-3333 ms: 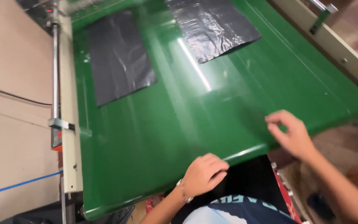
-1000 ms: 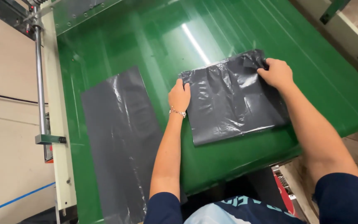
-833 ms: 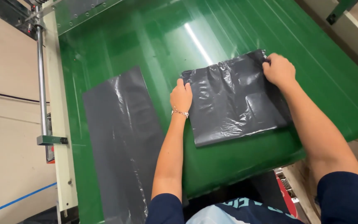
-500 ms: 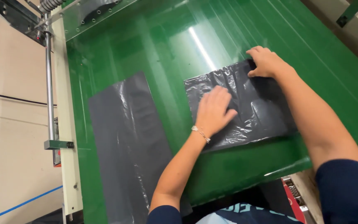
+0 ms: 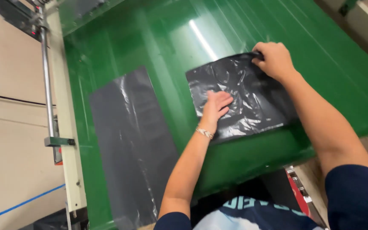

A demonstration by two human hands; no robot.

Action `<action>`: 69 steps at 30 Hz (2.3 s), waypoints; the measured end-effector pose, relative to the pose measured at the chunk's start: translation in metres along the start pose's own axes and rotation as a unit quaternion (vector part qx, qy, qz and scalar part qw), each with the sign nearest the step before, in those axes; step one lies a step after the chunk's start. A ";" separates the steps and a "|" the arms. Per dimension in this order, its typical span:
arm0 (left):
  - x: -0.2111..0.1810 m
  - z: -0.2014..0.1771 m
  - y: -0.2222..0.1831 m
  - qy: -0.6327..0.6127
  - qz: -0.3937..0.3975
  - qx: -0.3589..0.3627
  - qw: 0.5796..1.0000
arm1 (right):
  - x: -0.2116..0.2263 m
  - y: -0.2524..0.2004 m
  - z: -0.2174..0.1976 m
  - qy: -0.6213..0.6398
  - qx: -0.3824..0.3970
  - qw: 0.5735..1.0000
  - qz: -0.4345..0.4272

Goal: Folding plastic bags coming off a conveyor belt and placing them into a storage crate.

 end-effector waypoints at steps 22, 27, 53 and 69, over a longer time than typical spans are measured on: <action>-0.033 0.036 -0.099 0.562 0.438 -0.292 0.638 | 0.110 -0.171 -0.095 0.162 -0.090 0.973 -0.138; 0.032 0.066 -0.055 0.764 0.299 -0.106 0.562 | 0.130 -0.153 0.000 0.127 -0.048 0.984 -0.117; -0.031 0.074 -0.112 0.620 0.147 0.311 0.705 | 0.176 -0.249 -0.063 0.232 -0.005 0.971 -0.059; 0.008 0.023 -0.011 0.688 0.282 -0.097 0.662 | 0.074 -0.245 0.005 0.751 0.126 0.495 0.418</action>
Point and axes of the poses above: each hand's wrist, its own y-axis towards the middle knuckle, its own z-axis out of the palm, x = y × z, the point moved 6 cm from there along y, towards the middle knuckle, and after that the axes turned 4 degrees about -y, right-handed, at the moved point
